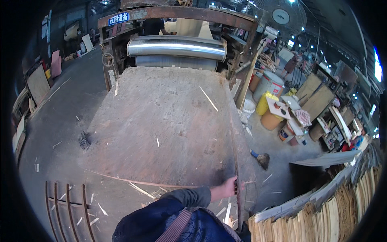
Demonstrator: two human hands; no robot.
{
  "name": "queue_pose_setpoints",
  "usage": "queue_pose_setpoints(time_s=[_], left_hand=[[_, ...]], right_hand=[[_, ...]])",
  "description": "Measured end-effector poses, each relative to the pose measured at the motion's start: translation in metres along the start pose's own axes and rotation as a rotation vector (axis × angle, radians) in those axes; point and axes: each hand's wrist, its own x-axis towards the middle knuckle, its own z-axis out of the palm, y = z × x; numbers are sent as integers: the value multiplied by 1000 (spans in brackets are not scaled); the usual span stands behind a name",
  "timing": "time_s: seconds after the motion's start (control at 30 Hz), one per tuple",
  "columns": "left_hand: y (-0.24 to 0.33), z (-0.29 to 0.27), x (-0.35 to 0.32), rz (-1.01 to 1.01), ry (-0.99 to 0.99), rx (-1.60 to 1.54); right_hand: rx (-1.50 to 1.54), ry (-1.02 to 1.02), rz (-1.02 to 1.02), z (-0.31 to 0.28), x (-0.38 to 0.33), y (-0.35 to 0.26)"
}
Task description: The person feeds several thin wood veneers one at a time into a rolling glue-spreader machine, then picks up a large metal pipe to clear debris from the table.
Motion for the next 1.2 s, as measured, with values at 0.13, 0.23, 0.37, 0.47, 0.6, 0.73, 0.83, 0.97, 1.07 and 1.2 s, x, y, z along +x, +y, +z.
queue_pose_setpoints(time_s=[0.13,0.23,0.37,0.47,0.6,0.73,0.83,0.97,1.07,1.2], left_hand=[[5,20,-26,76,27,30],[33,26,-53,158,-44,108],[83,59,-103,349,-291,211],[133,77,-138,489,-365,305],[215,104,-176,569,-397,412],[302,120,-198,737,-422,448],[350,131,-212,771,-427,431],[384,139,-217,818,-484,408],[402,150,-210,830,-495,393],[408,159,-211,919,-373,484]], right_hand=[[83,40,86,9,-3,-45],[146,27,77,20,11,-81],[277,-10,38,33,33,-131],[443,-95,-7,51,58,-176],[817,-243,-87,71,104,-241],[742,-227,-300,100,150,-315],[653,-198,-306,106,170,-363],[605,-180,-293,104,181,-411],[629,-180,-278,97,194,-425],[684,-170,-256,100,213,-422]])
